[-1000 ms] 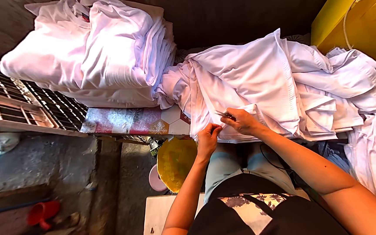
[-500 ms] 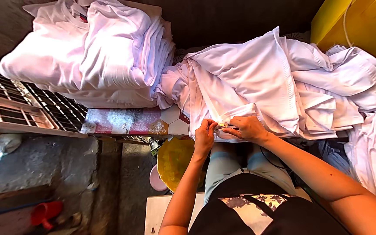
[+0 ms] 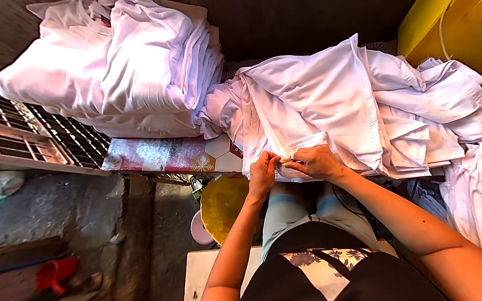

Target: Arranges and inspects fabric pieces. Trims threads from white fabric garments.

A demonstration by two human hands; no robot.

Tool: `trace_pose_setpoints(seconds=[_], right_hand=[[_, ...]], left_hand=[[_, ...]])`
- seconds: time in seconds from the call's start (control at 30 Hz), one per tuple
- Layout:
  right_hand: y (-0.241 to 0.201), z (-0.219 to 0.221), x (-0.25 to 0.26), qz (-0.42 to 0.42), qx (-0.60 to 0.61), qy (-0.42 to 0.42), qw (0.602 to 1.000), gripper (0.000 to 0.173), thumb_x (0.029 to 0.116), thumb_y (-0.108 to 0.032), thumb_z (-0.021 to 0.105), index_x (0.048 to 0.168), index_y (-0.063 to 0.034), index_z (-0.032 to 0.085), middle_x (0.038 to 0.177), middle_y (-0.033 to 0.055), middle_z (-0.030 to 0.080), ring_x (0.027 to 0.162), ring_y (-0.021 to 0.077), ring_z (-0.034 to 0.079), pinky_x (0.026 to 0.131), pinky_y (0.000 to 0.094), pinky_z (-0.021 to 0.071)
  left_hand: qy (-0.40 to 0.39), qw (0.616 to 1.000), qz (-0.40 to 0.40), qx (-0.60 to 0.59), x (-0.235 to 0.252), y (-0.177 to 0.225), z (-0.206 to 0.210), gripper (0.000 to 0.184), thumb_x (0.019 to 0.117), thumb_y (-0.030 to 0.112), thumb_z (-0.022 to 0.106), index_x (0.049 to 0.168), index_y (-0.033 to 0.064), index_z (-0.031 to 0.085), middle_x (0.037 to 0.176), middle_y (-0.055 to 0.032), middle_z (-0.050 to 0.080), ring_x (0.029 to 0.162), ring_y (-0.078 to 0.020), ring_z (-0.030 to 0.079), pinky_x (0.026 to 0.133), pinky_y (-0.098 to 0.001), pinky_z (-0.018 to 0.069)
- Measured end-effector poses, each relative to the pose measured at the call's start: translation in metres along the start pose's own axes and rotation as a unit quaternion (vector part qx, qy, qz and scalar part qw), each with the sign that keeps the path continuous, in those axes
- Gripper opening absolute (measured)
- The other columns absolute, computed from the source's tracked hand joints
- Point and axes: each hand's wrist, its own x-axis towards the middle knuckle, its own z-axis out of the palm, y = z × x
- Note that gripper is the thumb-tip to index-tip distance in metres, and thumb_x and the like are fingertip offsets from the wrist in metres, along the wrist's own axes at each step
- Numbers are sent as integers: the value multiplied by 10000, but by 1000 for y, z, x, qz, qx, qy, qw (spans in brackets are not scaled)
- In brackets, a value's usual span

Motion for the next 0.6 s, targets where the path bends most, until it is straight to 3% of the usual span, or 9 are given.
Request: trace_pose_setpoints(seconds=[0.1,0.2,0.27,0.33,0.43,0.5,0.53,0.6], right_hand=[[3,0,-1,16,29,8,999,514,1003,-420,593,663,-34,620,579,75,547,514,232,581,456,409,421],[14,6,-1,120,116,-38,985,473,1003,-411,627,748,-13,622,624,86,545,575,242,565,532,451,444],[23,15,-4,162,144,-75,973,454,1005,-413,635,769,-26,617,637,74,534,599,229,555,565,448,444],[26,19,-6,186,137,-99,968,461,1009,-425,635,766,-34,601,643,70,529,611,228,553,585,448,443],[26,21,-10,208,118,-110,965,453,1002,-441,646,853,-14,664,704,114,602,674,279,619,646,508,496],[26,23,-10,208,125,-95,965,440,995,-438,662,878,-15,688,715,117,622,676,277,628,650,505,510],[26,24,-9,207,131,-90,965,431,994,-430,667,871,-17,681,710,112,613,666,268,616,640,492,501],[24,24,-9,202,134,-86,966,429,988,-423,676,871,-10,681,713,112,614,666,265,617,636,489,501]], left_hand=[[2,1000,-20,-16,2,1,0,122,1019,94,600,970,5,667,738,-8,631,644,-35,569,640,-235,482],[11,998,-49,-45,3,-1,-1,124,1028,103,590,979,8,651,706,8,582,601,-28,507,607,-220,447],[37,998,-41,-31,-2,-5,-5,132,1033,112,582,986,7,646,746,-8,608,647,-50,551,646,-248,480],[72,997,-12,7,-16,-13,-22,160,1034,100,567,1002,-19,669,859,-60,723,781,-110,690,766,-330,575],[99,991,-19,91,-49,-39,-66,218,1041,105,534,1015,-51,684,932,-111,748,876,-188,733,852,-405,597],[70,963,-150,212,-72,-63,-100,240,1049,108,514,1043,-71,674,954,-173,744,907,-282,734,868,-474,577],[25,922,-258,289,-80,-75,-112,254,1055,109,507,1106,-88,659,1031,-243,723,994,-375,713,912,-547,543],[-69,803,-438,398,-89,-95,-118,338,1017,118,560,1271,-100,602,1324,-334,587,1268,-487,560,1031,-628,453]])
